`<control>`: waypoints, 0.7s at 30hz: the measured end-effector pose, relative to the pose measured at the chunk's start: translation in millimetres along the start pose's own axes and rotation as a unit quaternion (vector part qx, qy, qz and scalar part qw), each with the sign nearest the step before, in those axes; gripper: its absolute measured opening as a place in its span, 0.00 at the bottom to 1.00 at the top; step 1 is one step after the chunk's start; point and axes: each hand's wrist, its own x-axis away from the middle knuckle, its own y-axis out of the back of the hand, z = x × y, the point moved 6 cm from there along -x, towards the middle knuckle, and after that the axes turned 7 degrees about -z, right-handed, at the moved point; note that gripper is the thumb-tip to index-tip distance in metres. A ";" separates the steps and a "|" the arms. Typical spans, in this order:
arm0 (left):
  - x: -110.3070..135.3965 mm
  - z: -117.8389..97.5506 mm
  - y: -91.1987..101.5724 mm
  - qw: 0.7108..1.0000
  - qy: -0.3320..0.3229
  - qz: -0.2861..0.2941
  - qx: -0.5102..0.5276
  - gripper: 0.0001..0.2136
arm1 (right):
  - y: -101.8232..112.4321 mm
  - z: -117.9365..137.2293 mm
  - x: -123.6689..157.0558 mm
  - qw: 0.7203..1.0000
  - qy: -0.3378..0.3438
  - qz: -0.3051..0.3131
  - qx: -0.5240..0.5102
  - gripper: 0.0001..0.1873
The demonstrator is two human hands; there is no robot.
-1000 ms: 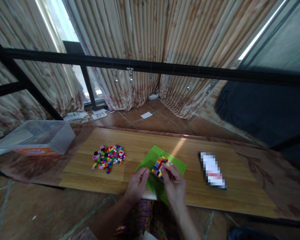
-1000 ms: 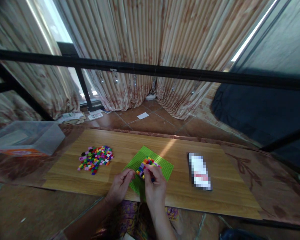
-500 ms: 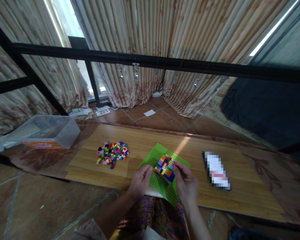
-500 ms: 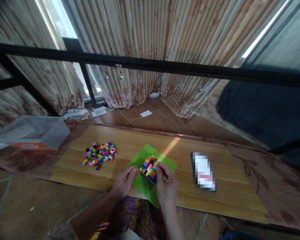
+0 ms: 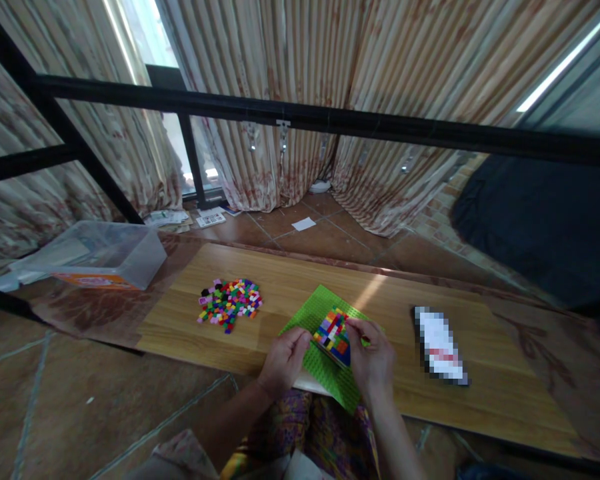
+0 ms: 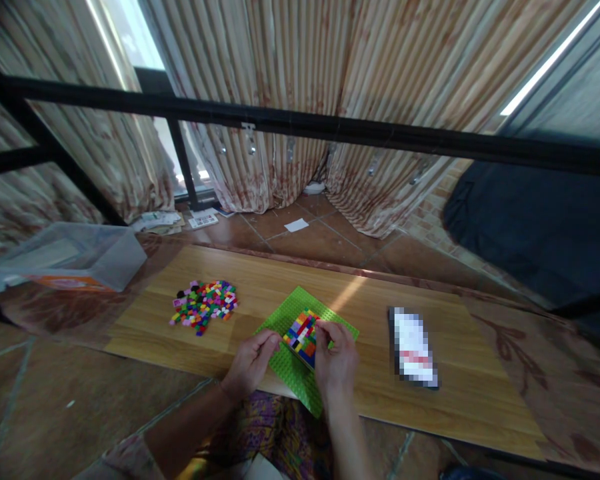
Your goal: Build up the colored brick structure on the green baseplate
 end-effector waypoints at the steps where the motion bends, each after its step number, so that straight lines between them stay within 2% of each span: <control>1: 0.1 0.0 0.0 1.000 -0.001 0.001 0.000 0.16 | -0.5 -0.1 -0.7 1.000 0.003 0.001 0.002 0.14; 10: 1.3 0.7 -1.2 1.000 -0.002 0.001 -0.004 0.16 | -2.6 3.9 -5.3 0.998 0.024 -0.009 0.058 0.13; 21: 0.9 -2.8 -1.3 1.000 -0.005 0.000 -0.002 0.16 | 3.6 -7.7 -3.1 0.999 -0.041 -0.015 0.018 0.15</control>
